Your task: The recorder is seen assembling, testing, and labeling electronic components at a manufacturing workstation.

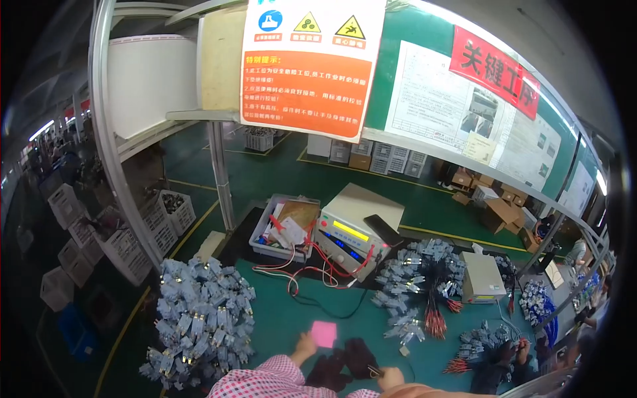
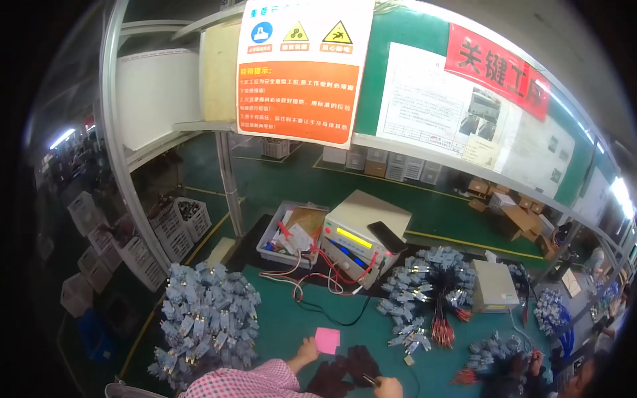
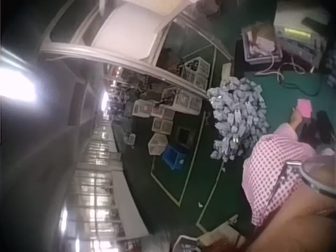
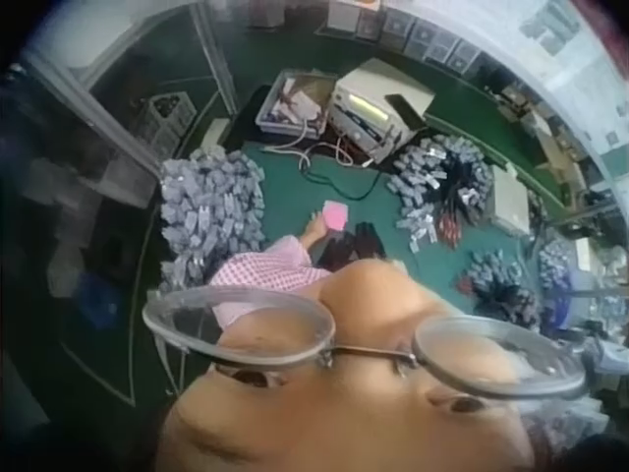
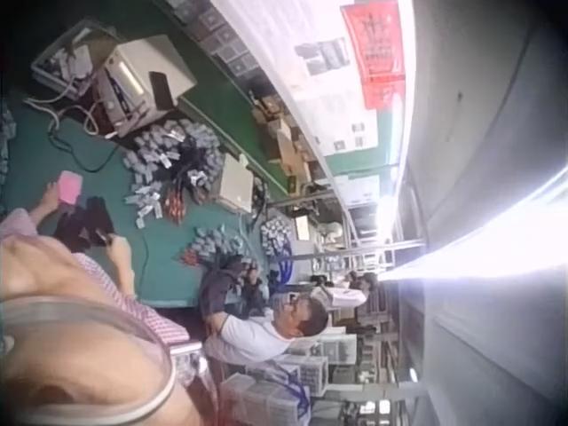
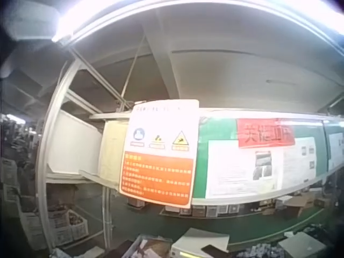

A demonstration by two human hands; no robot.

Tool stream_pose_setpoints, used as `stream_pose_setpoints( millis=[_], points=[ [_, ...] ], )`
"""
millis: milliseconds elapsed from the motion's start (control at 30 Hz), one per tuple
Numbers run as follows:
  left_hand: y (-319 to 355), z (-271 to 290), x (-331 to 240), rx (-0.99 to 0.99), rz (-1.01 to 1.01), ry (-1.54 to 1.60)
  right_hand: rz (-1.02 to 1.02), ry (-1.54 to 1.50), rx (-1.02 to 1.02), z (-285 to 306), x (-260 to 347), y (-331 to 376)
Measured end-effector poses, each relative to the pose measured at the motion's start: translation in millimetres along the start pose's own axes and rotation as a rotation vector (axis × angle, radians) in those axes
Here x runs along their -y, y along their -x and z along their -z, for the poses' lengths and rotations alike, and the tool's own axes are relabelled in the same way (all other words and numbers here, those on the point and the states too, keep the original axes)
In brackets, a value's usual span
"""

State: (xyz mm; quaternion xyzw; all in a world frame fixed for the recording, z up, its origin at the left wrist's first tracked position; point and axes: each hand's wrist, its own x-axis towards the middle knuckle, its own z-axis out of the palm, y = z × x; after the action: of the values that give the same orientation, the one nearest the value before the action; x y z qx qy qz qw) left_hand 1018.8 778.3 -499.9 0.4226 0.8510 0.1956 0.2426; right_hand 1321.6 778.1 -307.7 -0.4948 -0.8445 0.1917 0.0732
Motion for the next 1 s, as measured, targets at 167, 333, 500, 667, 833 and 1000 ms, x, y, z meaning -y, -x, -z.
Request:
stream_pose_setpoints(
  millis=[167, 333, 500, 667, 833, 1000],
  points=[
    [20, 25, -43, -0.115, -0.113, -0.112, 0.028, -0.030, -0.064, 17, 14, -28],
    [-7, -7, -28, -0.436, -0.743, -0.524, 0.050, -0.092, -0.194, 38, 18, -6],
    [-14, 9, -18, -0.057, -0.893, -0.768, 0.111, -0.319, -0.518, 73, 7, 43],
    [6, 13, 28, -0.321, -0.909, -0.554, 0.016, -0.911, -0.652, 103, 14, 35],
    [72, 26, 25, -0.293, -0.580, -0.590, 0.122, -0.940, -0.379, 47, 35, -28],
    [113, 13, 48, -0.445, -0.447, -0.459, 0.107, -1.064, -0.045, -59, 101, -80]
  ],
)
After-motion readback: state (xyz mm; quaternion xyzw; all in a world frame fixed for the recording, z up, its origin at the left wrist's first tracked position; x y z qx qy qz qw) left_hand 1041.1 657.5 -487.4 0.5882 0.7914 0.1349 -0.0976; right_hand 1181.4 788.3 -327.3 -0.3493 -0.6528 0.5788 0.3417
